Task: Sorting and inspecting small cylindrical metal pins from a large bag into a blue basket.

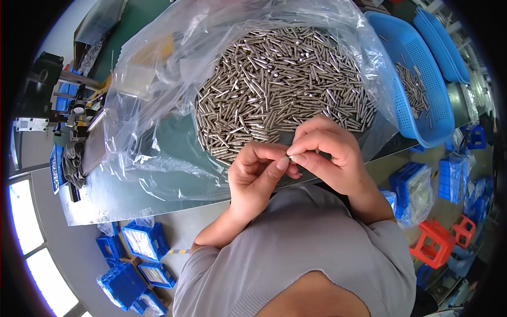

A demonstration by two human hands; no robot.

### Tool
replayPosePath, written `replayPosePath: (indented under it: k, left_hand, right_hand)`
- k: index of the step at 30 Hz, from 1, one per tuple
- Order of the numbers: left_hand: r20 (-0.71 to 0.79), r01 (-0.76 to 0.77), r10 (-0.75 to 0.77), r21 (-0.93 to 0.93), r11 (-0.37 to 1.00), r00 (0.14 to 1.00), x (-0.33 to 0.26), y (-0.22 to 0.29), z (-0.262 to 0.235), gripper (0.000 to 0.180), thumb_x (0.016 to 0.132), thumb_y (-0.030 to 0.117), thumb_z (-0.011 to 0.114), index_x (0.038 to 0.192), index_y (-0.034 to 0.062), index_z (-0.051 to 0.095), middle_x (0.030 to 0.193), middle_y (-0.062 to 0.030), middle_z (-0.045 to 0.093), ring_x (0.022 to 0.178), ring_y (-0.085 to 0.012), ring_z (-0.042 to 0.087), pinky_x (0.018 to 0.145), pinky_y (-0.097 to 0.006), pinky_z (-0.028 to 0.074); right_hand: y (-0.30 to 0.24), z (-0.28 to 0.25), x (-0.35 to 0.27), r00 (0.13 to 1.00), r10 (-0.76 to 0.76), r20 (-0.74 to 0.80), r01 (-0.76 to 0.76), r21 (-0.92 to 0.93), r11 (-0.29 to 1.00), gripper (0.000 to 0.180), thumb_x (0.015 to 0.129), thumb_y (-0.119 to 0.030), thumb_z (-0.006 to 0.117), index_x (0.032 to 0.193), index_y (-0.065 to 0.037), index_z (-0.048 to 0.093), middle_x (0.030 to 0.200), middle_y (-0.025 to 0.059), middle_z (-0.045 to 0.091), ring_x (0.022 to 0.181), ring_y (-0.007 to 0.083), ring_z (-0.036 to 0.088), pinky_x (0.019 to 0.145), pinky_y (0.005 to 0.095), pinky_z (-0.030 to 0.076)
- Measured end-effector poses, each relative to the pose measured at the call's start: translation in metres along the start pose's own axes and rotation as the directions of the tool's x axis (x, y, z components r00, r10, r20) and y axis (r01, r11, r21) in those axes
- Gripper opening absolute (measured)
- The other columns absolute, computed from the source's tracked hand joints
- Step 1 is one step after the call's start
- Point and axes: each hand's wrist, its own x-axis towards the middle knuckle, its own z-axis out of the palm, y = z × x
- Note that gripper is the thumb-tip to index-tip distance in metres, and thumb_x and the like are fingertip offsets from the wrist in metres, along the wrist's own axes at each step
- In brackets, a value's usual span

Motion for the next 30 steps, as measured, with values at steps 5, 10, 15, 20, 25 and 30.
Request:
replayPosePath:
  k: [5,10,15,20,25,30]
  left_hand:
    - [0.001,0.013,-0.013,0.038,0.999,1.0,-0.001,-0.001,-0.001,0.008,0.093,-0.004,0.052,0.1,-0.0046,0.051,0.098,-0.0154,0.062,0.082,-0.0178,0.064,0.075,-0.031,0.056]
    - [-0.016,0.003,-0.002,0.043,0.999,1.0,-0.003,-0.001,0.003,0.008,0.092,-0.005,0.053,0.099,-0.0039,0.052,0.099,-0.0164,0.062,0.082,-0.0176,0.064,0.075,-0.029,0.055]
    - [-0.022,-0.029,0.03,0.05,0.998,0.999,-0.003,0.0,0.0,0.008,0.092,-0.004,0.054,0.1,-0.0029,0.052,0.099,-0.0169,0.061,0.078,-0.0162,0.062,0.073,-0.028,0.054]
    - [0.002,-0.033,0.033,0.065,0.997,0.999,0.0,-0.001,0.002,0.008,0.092,-0.003,0.054,0.1,-0.0027,0.052,0.099,-0.0169,0.061,0.077,-0.0159,0.062,0.073,-0.028,0.053]
    - [-0.025,-0.024,0.026,0.074,0.997,0.999,-0.001,-0.001,0.003,0.008,0.092,-0.003,0.054,0.1,-0.0025,0.052,0.099,-0.0167,0.061,0.077,-0.0154,0.062,0.073,-0.027,0.052]
    - [-0.049,0.001,0.005,0.119,0.993,0.999,0.001,0.001,0.005,0.007,0.091,0.0,0.056,0.095,-0.0021,0.051,0.094,-0.0191,0.062,0.072,-0.0173,0.063,0.068,-0.031,0.055]
  right_hand:
    - [-0.005,0.0,-0.002,0.984,0.176,0.038,-0.179,0.084,0.98,0.013,0.078,0.0,0.068,0.089,-0.004,0.062,0.085,0.0061,0.059,0.075,0.0176,0.06,0.064,0.0277,0.048]
    - [-0.006,-0.002,-0.006,0.996,-0.072,-0.059,0.062,-0.166,0.984,0.013,0.078,0.003,0.065,0.088,-0.003,0.059,0.085,0.0093,0.059,0.072,0.0236,0.058,0.061,0.0318,0.047]
    - [-0.02,-0.052,-0.019,0.765,-0.175,-0.62,-0.118,-0.402,0.908,0.011,0.083,0.004,0.061,0.094,0.001,0.06,0.094,0.0108,0.059,0.081,0.0144,0.056,0.068,0.0245,0.044]
    - [-0.021,-0.099,-0.014,0.659,-0.363,-0.659,-0.385,-0.709,0.59,0.021,0.083,-0.002,0.068,0.103,-0.002,0.066,0.099,0.0036,0.062,0.078,0.0089,0.053,0.071,0.0219,0.043]
    - [-0.001,-0.042,-0.004,0.986,-0.048,-0.161,-0.061,-0.613,0.788,0.021,0.073,-0.007,0.072,0.093,-0.007,0.066,0.089,0.008,0.06,0.082,0.0289,0.059,0.07,0.0376,0.048]
    - [0.014,-0.026,0.002,0.997,-0.018,-0.078,-0.045,-0.733,0.679,0.019,0.072,-0.006,0.071,0.087,-0.008,0.06,0.086,0.0048,0.056,0.08,0.0277,0.057,0.069,0.0386,0.047]
